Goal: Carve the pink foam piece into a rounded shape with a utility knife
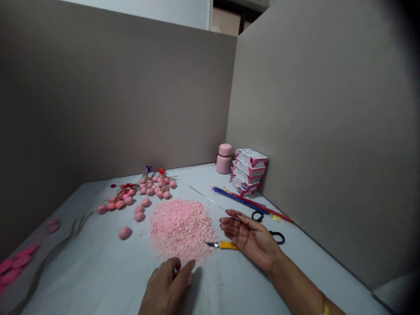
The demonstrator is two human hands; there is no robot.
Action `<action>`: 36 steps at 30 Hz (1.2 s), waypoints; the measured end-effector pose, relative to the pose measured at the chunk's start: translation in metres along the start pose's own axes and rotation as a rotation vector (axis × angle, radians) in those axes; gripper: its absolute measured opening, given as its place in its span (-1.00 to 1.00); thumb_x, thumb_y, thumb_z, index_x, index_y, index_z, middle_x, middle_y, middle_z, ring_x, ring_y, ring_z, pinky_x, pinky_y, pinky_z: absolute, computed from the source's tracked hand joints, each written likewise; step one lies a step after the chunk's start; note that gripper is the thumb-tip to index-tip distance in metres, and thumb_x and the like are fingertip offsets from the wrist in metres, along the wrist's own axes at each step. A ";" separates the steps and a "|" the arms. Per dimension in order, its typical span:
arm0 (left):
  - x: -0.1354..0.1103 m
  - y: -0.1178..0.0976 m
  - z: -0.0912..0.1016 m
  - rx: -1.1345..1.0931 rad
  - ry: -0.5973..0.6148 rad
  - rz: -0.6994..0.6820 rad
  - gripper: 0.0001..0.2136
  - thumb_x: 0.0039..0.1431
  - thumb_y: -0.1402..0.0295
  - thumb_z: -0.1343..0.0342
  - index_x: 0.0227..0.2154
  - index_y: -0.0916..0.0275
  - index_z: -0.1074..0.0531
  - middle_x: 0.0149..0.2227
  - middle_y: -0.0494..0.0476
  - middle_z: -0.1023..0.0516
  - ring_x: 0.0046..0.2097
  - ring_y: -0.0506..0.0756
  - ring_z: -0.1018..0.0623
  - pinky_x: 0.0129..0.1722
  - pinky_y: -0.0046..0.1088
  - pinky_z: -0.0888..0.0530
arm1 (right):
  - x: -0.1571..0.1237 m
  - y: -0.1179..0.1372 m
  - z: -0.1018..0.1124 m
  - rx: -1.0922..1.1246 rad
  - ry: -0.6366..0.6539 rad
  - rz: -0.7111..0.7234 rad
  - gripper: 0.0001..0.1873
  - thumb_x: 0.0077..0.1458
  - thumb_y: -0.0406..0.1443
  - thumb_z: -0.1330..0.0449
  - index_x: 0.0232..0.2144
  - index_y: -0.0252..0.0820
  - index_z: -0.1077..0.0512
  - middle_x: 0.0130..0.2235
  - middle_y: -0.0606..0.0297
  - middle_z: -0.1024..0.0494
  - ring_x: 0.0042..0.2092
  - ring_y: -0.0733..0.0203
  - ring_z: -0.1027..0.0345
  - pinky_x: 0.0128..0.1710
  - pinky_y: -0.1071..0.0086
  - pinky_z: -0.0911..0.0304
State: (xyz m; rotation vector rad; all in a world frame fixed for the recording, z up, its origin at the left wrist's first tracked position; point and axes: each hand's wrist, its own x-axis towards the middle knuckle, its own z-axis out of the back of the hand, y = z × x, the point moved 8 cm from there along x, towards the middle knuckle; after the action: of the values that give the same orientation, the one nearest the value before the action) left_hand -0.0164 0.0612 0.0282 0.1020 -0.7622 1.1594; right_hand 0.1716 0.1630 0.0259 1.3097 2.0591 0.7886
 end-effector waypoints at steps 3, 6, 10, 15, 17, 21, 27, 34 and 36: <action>0.002 -0.003 0.005 0.049 0.031 0.021 -0.73 0.21 0.49 0.02 -0.12 0.08 -0.48 -0.36 0.11 -0.52 -0.39 0.09 -0.49 -0.39 -0.35 -0.46 | -0.003 0.009 0.003 -0.287 -0.056 0.077 -0.67 -0.09 -0.17 -0.38 -0.26 -0.23 -0.54 -0.25 0.12 -0.65 -0.20 0.14 -0.50 -0.12 0.33 -0.27; 0.007 -0.013 0.007 0.087 0.159 -0.003 -0.72 0.17 0.54 -0.01 -0.10 0.15 -0.45 -0.36 0.14 -0.52 -0.38 0.11 -0.49 -0.41 -0.34 -0.48 | -0.004 0.018 0.008 -0.713 -0.081 0.158 -0.63 -0.07 -0.09 -0.35 -0.24 -0.18 -0.55 -0.23 0.14 -0.62 -0.13 0.03 -0.45 -0.10 0.25 -0.24; 0.010 -0.018 0.008 0.122 0.262 0.011 -0.71 0.12 0.61 -0.04 -0.11 0.26 -0.44 -0.31 0.23 -0.52 -0.32 0.16 -0.49 -0.34 -0.23 -0.51 | -0.002 0.017 0.008 -1.408 0.048 0.337 -0.80 -0.10 -0.19 -0.32 -0.36 -0.10 -0.54 -0.30 0.20 -0.57 -0.24 -0.01 -0.40 -0.23 0.22 -0.23; 0.006 -0.014 0.005 0.113 0.282 0.057 -0.73 0.17 0.58 -0.02 -0.11 0.19 -0.41 -0.27 0.19 -0.50 -0.29 0.15 -0.46 -0.30 -0.24 -0.50 | 0.001 0.001 0.017 -1.740 0.168 0.369 -0.84 -0.02 -0.16 -0.21 -0.51 -0.09 -0.41 -0.45 0.26 -0.47 -0.40 0.07 -0.33 -0.40 0.28 -0.19; 0.005 -0.013 0.003 0.110 0.291 0.061 -0.75 0.17 0.58 -0.01 -0.13 0.19 -0.42 -0.28 0.18 -0.50 -0.31 0.14 -0.45 -0.31 -0.24 -0.49 | 0.001 -0.001 0.019 -1.736 0.197 0.337 -0.79 0.03 -0.11 -0.17 -0.51 -0.09 -0.41 -0.44 0.23 -0.48 -0.40 0.07 -0.34 -0.40 0.28 -0.20; 0.007 -0.011 0.003 0.066 0.286 0.083 -0.74 0.17 0.59 0.00 -0.13 0.20 -0.42 -0.28 0.21 -0.52 -0.31 0.17 -0.45 -0.32 -0.19 -0.49 | 0.001 0.001 0.019 -1.675 0.166 0.278 -0.74 0.05 -0.05 -0.14 -0.46 -0.08 -0.40 -0.44 0.23 -0.51 -0.41 0.05 -0.38 -0.42 0.28 -0.23; 0.007 0.002 0.006 -0.367 0.183 0.296 -0.79 0.18 0.54 -0.01 -0.12 0.34 -0.39 -0.25 0.25 -0.54 -0.23 0.13 -0.51 -0.23 -0.29 -0.49 | -0.010 0.011 -0.008 -1.437 0.041 0.459 -0.72 0.15 -0.09 -0.12 -0.14 -0.07 -0.39 -0.22 0.21 -0.57 -0.20 0.00 -0.45 -0.23 0.29 -0.30; -0.016 0.025 -0.041 -1.602 0.048 0.975 -0.68 -0.01 0.16 -0.29 -0.23 0.24 -0.53 -0.38 0.07 -0.60 -0.45 -0.06 -0.53 -0.48 -0.57 -0.37 | -0.026 -0.008 -0.044 -1.362 0.167 0.523 -0.71 0.30 -0.16 0.04 -0.22 -0.07 -0.46 -0.38 0.29 -0.54 -0.28 0.11 -0.47 -0.29 0.39 -0.32; -0.018 0.023 -0.046 -1.708 0.047 1.050 -0.70 -0.05 0.24 -0.34 -0.24 0.25 -0.56 -0.41 0.06 -0.62 -0.47 -0.09 -0.53 -0.48 -0.60 -0.38 | -0.031 -0.015 -0.052 -1.358 0.236 0.549 -0.74 0.29 -0.21 0.02 -0.18 -0.06 -0.47 -0.29 0.26 -0.56 -0.21 0.11 -0.47 -0.20 0.38 -0.32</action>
State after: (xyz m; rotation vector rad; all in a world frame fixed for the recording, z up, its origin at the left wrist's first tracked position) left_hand -0.0168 0.0773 -0.0232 -1.9144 -1.5995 1.0378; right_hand 0.1364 0.1201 0.0545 0.8928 0.7577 2.1104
